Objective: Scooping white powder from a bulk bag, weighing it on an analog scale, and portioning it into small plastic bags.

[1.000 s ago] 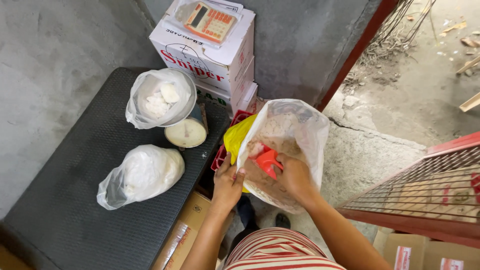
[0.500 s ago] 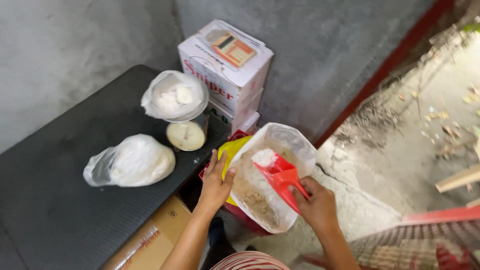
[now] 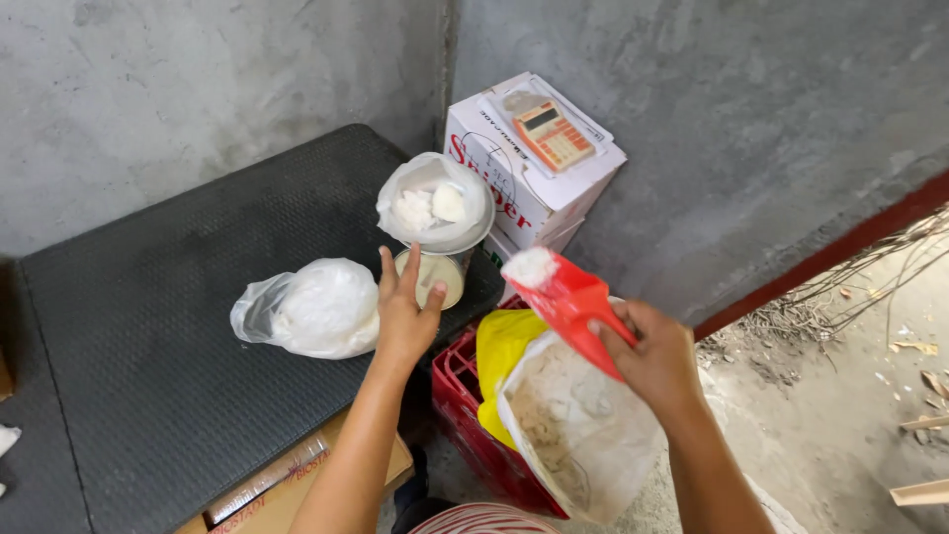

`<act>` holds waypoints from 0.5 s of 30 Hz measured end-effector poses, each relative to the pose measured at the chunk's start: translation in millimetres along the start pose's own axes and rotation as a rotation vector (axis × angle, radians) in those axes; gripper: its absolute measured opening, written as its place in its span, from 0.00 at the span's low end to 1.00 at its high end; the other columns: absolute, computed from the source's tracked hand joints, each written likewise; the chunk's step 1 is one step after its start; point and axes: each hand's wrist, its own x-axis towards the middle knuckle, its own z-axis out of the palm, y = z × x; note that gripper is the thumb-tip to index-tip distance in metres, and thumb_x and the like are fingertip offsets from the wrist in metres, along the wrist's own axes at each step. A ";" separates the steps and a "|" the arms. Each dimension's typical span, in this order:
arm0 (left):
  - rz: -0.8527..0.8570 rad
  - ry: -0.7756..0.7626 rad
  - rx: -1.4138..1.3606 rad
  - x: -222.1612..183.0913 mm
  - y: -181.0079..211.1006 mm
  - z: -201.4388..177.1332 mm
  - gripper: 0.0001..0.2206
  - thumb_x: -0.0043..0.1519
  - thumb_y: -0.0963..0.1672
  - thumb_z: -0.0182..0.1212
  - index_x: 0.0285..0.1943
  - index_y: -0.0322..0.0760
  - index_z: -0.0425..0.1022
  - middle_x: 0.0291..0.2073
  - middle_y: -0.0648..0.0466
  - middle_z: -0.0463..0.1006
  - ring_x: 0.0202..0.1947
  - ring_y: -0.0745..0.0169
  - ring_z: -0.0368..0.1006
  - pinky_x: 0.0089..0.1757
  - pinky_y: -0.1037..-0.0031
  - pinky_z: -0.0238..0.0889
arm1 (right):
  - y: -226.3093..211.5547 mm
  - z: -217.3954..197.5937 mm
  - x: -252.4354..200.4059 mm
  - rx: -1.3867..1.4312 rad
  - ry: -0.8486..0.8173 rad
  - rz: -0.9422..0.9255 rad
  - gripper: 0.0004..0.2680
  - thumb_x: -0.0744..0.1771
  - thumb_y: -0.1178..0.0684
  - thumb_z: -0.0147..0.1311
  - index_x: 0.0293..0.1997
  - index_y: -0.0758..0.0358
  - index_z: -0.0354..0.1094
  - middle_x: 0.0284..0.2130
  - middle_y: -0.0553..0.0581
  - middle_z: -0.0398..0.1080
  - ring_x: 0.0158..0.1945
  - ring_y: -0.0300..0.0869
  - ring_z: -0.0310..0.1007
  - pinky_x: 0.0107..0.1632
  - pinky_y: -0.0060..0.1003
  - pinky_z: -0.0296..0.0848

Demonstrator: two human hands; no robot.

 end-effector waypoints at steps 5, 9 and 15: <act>-0.101 -0.063 -0.051 42.6 -19.0 -12.2 0.30 0.62 0.46 0.65 0.75 0.41 0.64 0.74 0.22 0.43 0.73 0.23 0.47 0.64 0.55 0.51 | -24.4 50.4 90.5 -0.251 -0.045 -0.357 0.10 0.63 0.46 0.65 0.40 0.60 0.75 0.28 0.61 0.76 0.29 0.52 0.75 0.34 0.45 0.73; -0.107 -0.116 -0.042 64.6 -47.4 -1.7 0.30 0.61 0.45 0.65 0.74 0.40 0.64 0.74 0.25 0.45 0.74 0.26 0.48 0.65 0.56 0.48 | -71.1 90.1 145.8 -0.384 -0.076 -0.512 0.11 0.61 0.46 0.65 0.41 0.58 0.76 0.31 0.61 0.77 0.35 0.58 0.77 0.37 0.52 0.74; -0.053 -0.149 -0.175 73.3 -80.0 17.8 0.28 0.66 0.44 0.60 0.74 0.28 0.59 0.74 0.29 0.56 0.75 0.35 0.52 0.69 0.62 0.46 | -120.7 153.5 201.9 -0.653 -0.229 -0.722 0.07 0.61 0.50 0.62 0.38 0.56 0.77 0.29 0.62 0.77 0.35 0.58 0.77 0.38 0.52 0.74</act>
